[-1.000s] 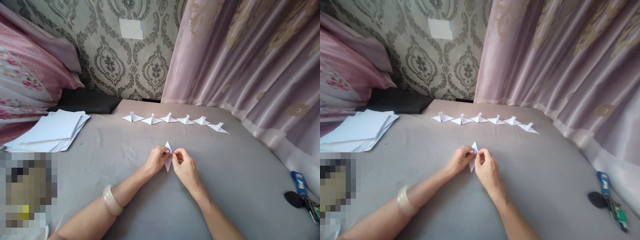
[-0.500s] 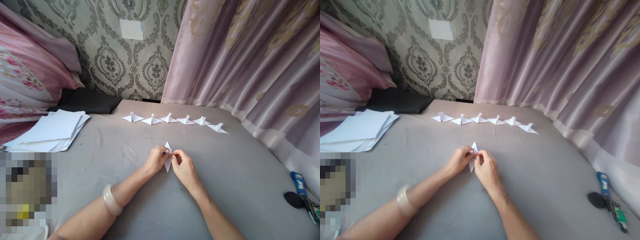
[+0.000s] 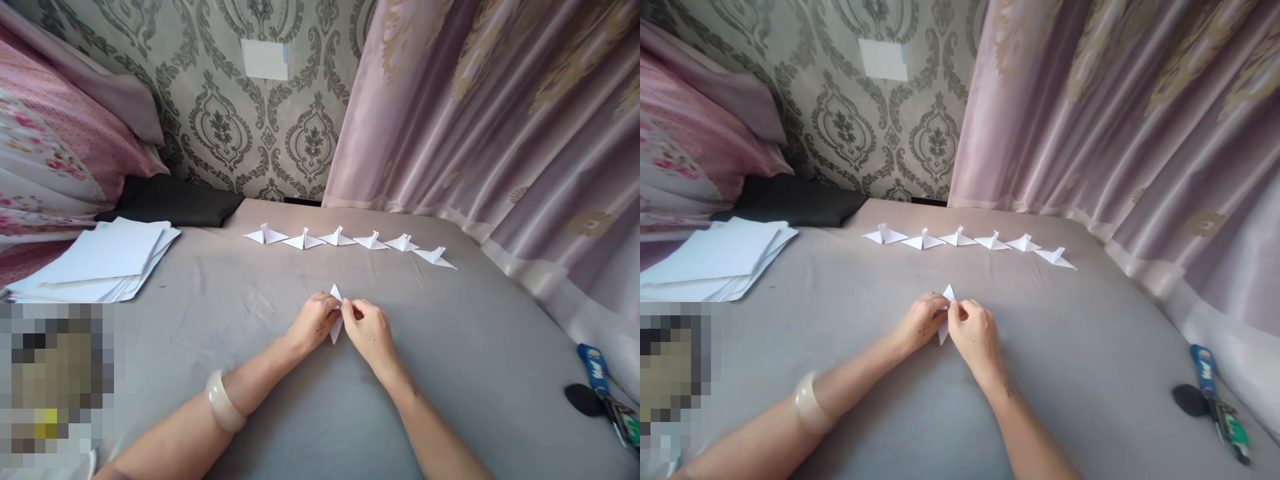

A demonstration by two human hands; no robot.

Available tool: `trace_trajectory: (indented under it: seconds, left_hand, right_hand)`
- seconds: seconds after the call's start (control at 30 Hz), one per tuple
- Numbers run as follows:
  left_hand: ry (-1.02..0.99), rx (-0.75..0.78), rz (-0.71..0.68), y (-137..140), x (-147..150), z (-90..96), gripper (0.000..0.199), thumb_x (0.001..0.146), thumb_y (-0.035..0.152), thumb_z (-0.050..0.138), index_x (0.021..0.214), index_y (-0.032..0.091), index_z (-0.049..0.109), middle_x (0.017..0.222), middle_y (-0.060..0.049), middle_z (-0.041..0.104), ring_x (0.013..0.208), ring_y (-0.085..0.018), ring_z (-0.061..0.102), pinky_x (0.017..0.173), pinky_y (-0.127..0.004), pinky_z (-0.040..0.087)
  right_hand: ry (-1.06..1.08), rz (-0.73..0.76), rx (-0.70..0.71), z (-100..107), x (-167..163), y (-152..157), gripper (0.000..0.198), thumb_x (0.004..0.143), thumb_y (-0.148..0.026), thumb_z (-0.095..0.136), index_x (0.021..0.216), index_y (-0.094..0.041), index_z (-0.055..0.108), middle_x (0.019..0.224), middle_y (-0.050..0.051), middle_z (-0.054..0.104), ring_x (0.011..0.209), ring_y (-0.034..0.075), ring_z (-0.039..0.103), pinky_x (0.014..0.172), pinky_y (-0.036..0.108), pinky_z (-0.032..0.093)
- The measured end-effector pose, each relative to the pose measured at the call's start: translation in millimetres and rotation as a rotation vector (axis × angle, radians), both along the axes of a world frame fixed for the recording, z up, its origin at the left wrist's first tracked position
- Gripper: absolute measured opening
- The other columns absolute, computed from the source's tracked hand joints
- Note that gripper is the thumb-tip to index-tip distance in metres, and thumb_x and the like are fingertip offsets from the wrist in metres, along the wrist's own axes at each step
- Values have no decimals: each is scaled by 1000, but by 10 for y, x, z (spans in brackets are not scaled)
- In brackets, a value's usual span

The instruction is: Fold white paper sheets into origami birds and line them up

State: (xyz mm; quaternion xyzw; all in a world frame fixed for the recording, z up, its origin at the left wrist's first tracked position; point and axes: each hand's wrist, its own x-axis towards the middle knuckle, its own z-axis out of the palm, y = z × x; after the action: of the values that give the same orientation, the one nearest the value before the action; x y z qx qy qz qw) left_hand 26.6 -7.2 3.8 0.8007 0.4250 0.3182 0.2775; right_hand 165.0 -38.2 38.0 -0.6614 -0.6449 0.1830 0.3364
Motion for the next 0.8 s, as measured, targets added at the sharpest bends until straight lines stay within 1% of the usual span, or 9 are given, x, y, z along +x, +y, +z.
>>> trace_trajectory:
  seconds: [0.07, 0.2, 0.33, 0.43, 0.6, 0.73, 0.8]
  left_hand:
    - [-1, 24, -26, -6, -7, -19, 22, 89, 13, 47, 90, 19, 68, 90, -8, 67, 89, -20, 59, 81, -29, 46]
    - [-3, 41, -31, -15, -35, -25, 21, 90, 13, 47, 96, 19, 66, 92, -7, 67, 90, -20, 59, 81, -28, 45]
    - [-13, -19, 10, -30, -59, 44, 18, 90, 18, 50, 100, 19, 65, 92, -6, 67, 87, -19, 61, 78, -26, 46]
    - [-16, -69, -2, -37, -65, 95, 19, 91, 19, 49, 98, 18, 66, 93, -6, 68, 85, -18, 63, 76, -25, 46]
    - [-30, -62, -27, -40, -64, 110, 19, 92, 21, 50, 99, 19, 67, 95, -6, 69, 91, -19, 63, 80, -25, 45]
    - [-47, -65, -59, -46, -64, 137, 20, 93, 23, 50, 102, 19, 68, 101, -7, 69, 96, -19, 63, 83, -25, 45]
    - [-53, -70, -72, -45, -63, 154, 21, 93, 24, 50, 102, 20, 69, 101, -6, 70, 95, -18, 63, 83, -25, 46]
  right_hand:
    - [29, -15, -32, -3, 10, 9, 31, 83, -39, 51, 58, -23, 61, 65, 4, 66, 63, 18, 59, 62, 28, 41]
    - [161, 13, -135, -17, 76, 35, 27, 81, -40, 54, 70, -21, 69, 68, 4, 69, 68, 19, 63, 66, 29, 44]
    - [351, 75, -277, -18, 168, 62, 31, 79, -44, 57, 82, -18, 73, 72, 4, 71, 71, 19, 65, 66, 29, 50]
    - [459, 85, -367, 5, 203, 66, 32, 75, -45, 61, 87, -17, 73, 76, 4, 71, 72, 18, 65, 66, 28, 51]
    - [572, 22, -461, 23, 206, 84, 27, 74, -40, 63, 82, -15, 71, 72, 3, 67, 62, 12, 59, 60, 24, 48]
    - [626, -15, -533, 24, 216, 120, 20, 73, -35, 65, 73, -15, 68, 63, -1, 60, 53, 7, 52, 49, 19, 41]
    - [647, -29, -564, 25, 222, 133, 18, 71, -33, 66, 69, -16, 65, 58, -3, 56, 49, 7, 49, 45, 18, 38]
